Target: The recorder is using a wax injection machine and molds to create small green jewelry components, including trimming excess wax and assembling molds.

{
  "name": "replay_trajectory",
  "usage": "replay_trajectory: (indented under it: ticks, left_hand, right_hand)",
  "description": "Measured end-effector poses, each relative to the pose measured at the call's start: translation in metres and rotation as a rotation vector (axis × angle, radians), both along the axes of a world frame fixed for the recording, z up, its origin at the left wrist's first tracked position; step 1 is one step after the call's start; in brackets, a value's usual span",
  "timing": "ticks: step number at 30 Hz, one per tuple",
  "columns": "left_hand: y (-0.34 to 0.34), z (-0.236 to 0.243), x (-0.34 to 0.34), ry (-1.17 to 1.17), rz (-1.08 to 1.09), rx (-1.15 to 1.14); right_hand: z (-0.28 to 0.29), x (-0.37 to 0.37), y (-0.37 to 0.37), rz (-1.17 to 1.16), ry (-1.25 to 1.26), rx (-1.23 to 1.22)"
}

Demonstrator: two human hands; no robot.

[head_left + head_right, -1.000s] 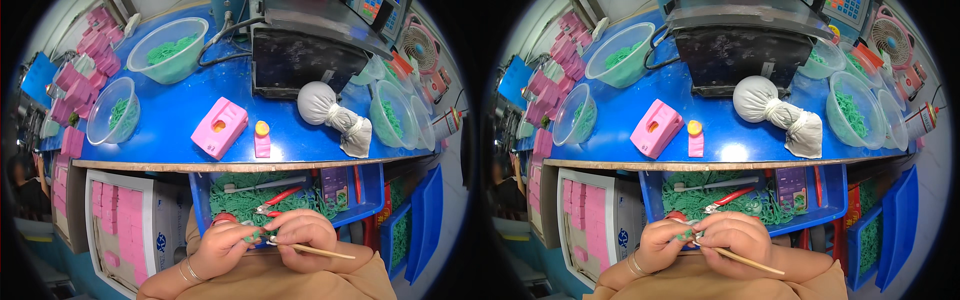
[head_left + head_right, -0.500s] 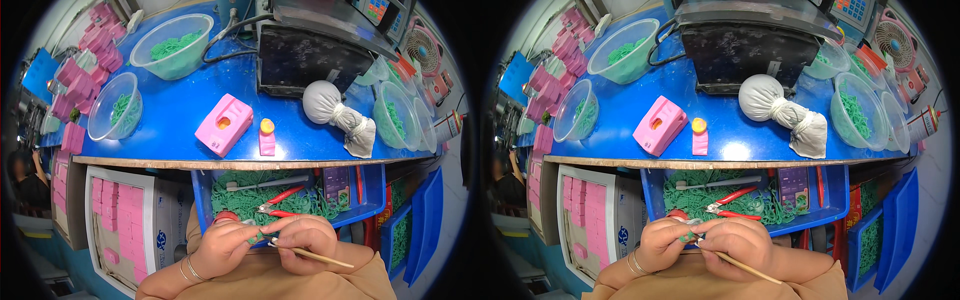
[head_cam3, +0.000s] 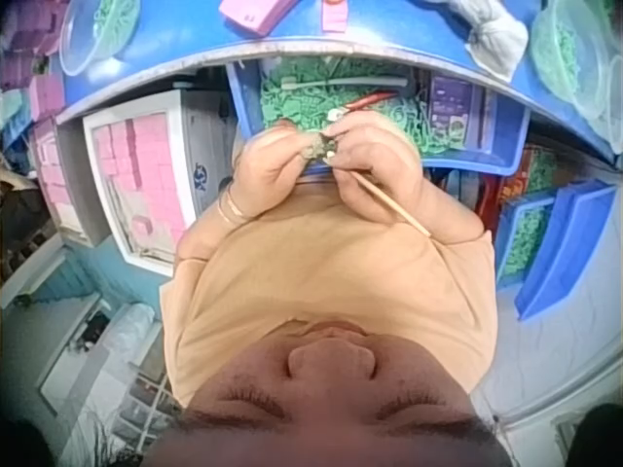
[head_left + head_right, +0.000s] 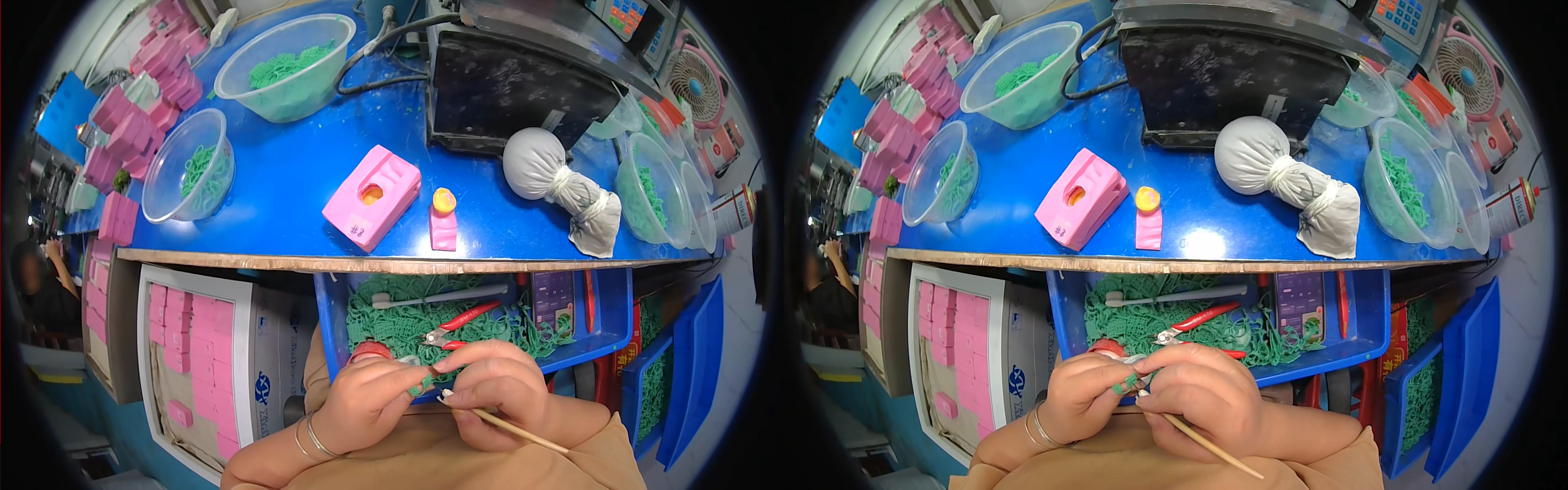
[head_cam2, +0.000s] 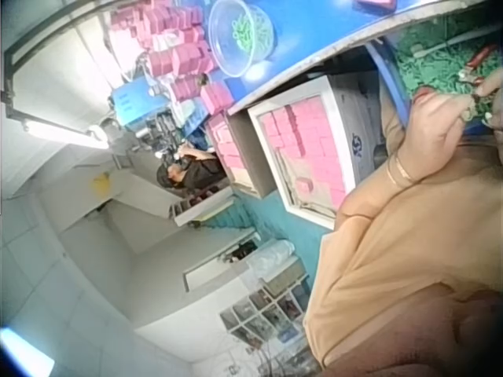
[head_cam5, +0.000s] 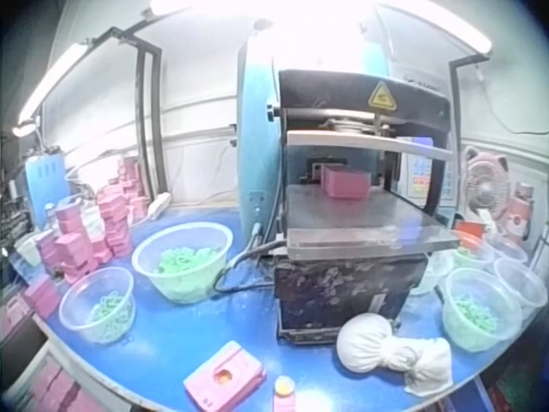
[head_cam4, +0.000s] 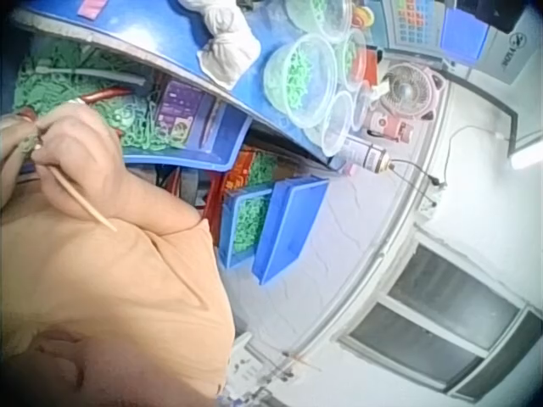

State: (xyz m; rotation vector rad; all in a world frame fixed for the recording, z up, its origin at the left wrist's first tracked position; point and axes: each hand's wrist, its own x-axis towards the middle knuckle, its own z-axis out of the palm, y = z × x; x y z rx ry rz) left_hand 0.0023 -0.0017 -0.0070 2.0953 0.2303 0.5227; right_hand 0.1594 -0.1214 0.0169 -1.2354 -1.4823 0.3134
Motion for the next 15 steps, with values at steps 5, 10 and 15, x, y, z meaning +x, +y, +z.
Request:
replay_trajectory:
  ticks: [5, 10, 15]
  left_hand:
    - [-0.001, 0.004, 0.001, 0.094, -0.004, -0.254]
    - [-0.005, 0.004, 0.005, -0.037, 0.006, -0.681]
    - [-0.007, 0.002, 0.007, -0.066, -0.054, -0.768]
  right_hand:
    - [-0.005, 0.002, 0.001, -0.078, -0.03, 0.057]
    - [-0.01, 0.002, -0.003, -0.155, -0.304, -0.138]
    - [-0.02, -0.008, 0.005, -0.284, -0.464, -0.105]
